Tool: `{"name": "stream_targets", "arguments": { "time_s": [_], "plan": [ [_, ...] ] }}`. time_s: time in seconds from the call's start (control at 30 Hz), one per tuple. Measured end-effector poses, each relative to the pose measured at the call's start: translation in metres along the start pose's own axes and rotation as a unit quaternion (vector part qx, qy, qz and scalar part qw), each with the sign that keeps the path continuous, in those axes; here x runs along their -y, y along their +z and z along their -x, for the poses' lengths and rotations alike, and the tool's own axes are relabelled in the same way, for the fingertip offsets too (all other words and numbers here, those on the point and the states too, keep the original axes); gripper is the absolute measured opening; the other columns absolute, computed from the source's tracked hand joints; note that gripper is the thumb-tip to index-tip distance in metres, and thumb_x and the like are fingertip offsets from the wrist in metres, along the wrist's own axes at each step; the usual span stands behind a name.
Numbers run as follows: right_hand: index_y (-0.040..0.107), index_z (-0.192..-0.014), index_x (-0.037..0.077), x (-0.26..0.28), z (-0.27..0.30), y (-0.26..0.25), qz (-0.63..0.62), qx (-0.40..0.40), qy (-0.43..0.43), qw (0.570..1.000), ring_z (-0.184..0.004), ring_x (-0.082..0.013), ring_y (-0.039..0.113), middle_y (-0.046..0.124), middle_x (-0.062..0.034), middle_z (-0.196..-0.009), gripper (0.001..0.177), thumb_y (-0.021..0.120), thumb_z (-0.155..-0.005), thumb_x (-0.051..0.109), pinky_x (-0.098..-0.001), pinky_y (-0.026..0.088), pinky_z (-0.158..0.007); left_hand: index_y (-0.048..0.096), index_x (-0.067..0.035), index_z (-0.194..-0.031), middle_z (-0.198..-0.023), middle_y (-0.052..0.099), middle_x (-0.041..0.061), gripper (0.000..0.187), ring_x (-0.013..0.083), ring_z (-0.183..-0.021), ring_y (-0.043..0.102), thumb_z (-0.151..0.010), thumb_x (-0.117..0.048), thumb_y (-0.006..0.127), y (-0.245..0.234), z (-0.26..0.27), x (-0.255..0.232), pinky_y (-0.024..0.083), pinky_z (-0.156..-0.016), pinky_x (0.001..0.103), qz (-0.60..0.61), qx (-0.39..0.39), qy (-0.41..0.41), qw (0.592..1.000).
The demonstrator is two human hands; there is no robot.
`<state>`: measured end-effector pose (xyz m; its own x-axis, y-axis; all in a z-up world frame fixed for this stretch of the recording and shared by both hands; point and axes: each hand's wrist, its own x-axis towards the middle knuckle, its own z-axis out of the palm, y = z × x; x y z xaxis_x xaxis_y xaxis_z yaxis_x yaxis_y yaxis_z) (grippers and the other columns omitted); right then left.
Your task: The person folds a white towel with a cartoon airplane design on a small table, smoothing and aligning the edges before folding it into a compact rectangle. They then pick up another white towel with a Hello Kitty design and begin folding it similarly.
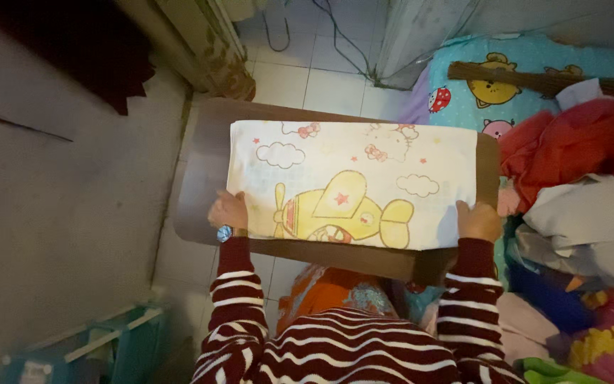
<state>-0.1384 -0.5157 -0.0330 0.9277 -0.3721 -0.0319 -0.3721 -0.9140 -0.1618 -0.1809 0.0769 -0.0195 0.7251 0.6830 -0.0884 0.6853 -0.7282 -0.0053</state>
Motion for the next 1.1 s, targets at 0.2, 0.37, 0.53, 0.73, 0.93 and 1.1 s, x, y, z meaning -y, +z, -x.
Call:
{"name": "stream_targets", "arguments": {
  "time_s": [0.2,0.37,0.53,0.73,0.93,1.1],
  "plan": [
    [0.070,-0.091,-0.004,-0.011,-0.009,-0.022,-0.123,-0.115,-0.082,0.982,-0.097,-0.0474,0.066,0.069,-0.0279,-0.103,0.040,0.081,-0.094,0.035,-0.0528,0.053,-0.087,0.074,-0.012,-0.080,-0.076,0.073,0.013,0.046,0.0329,-0.069,0.074,-0.096,-0.054,0.067,-0.009,-0.005,0.009,0.059,-0.059,0.045,-0.009,-0.053,0.031,0.998],
    [0.065,-0.121,0.001,-0.016,0.008,-0.033,-0.091,-0.093,-0.051,0.990,-0.106,-0.0458,0.065,0.067,-0.0258,-0.125,0.039,0.077,-0.096,0.028,-0.0524,0.050,-0.090,0.075,-0.013,-0.080,-0.072,0.072,0.013,0.042,0.0329,-0.064,0.072,-0.094,-0.053,0.068,-0.008,0.014,0.023,0.058,-0.056,0.045,-0.008,-0.119,0.085,0.989],
    [0.059,-0.136,-0.004,0.035,0.026,-0.023,0.013,-0.148,-0.106,0.983,-0.113,-0.0446,0.063,0.065,-0.0275,-0.125,0.079,0.083,-0.067,0.027,-0.0544,0.046,-0.092,0.068,-0.006,-0.096,-0.083,0.073,0.017,0.053,0.0323,-0.072,0.073,-0.079,-0.056,0.074,0.012,0.022,0.009,0.059,-0.053,0.043,-0.003,-0.054,0.011,0.998],
    [0.056,-0.139,0.003,0.161,0.075,0.006,-0.098,0.063,-0.250,0.961,-0.129,-0.0387,0.051,0.058,-0.0204,-0.137,0.061,0.072,-0.088,0.032,-0.0535,0.035,-0.112,0.062,-0.003,-0.100,-0.088,0.070,0.020,0.050,0.0367,-0.073,0.069,-0.083,-0.047,0.079,0.044,0.018,0.014,0.057,-0.063,0.049,0.099,-0.064,0.066,0.991],
    [0.035,-0.153,0.004,0.254,0.129,0.033,-0.058,0.055,-0.508,0.858,-0.147,-0.0390,0.028,0.033,-0.0244,-0.158,0.088,0.054,-0.091,0.064,-0.0617,0.016,-0.116,0.070,0.002,-0.094,-0.089,0.073,0.019,0.033,0.0305,-0.077,0.069,-0.089,-0.030,0.078,0.036,-0.007,0.025,0.055,-0.071,0.043,0.291,0.095,0.050,0.951],
    [0.035,-0.155,0.009,0.275,0.151,0.043,-0.070,0.100,-0.539,0.833,-0.150,-0.0394,0.027,0.032,-0.0194,-0.162,0.083,0.048,-0.096,0.065,-0.0600,0.017,-0.121,0.065,0.007,-0.122,-0.106,0.075,0.018,0.044,0.0260,-0.091,0.070,-0.085,-0.016,0.074,-0.027,-0.007,0.035,0.057,-0.078,0.038,0.552,0.252,0.098,0.789]
  ]
}}
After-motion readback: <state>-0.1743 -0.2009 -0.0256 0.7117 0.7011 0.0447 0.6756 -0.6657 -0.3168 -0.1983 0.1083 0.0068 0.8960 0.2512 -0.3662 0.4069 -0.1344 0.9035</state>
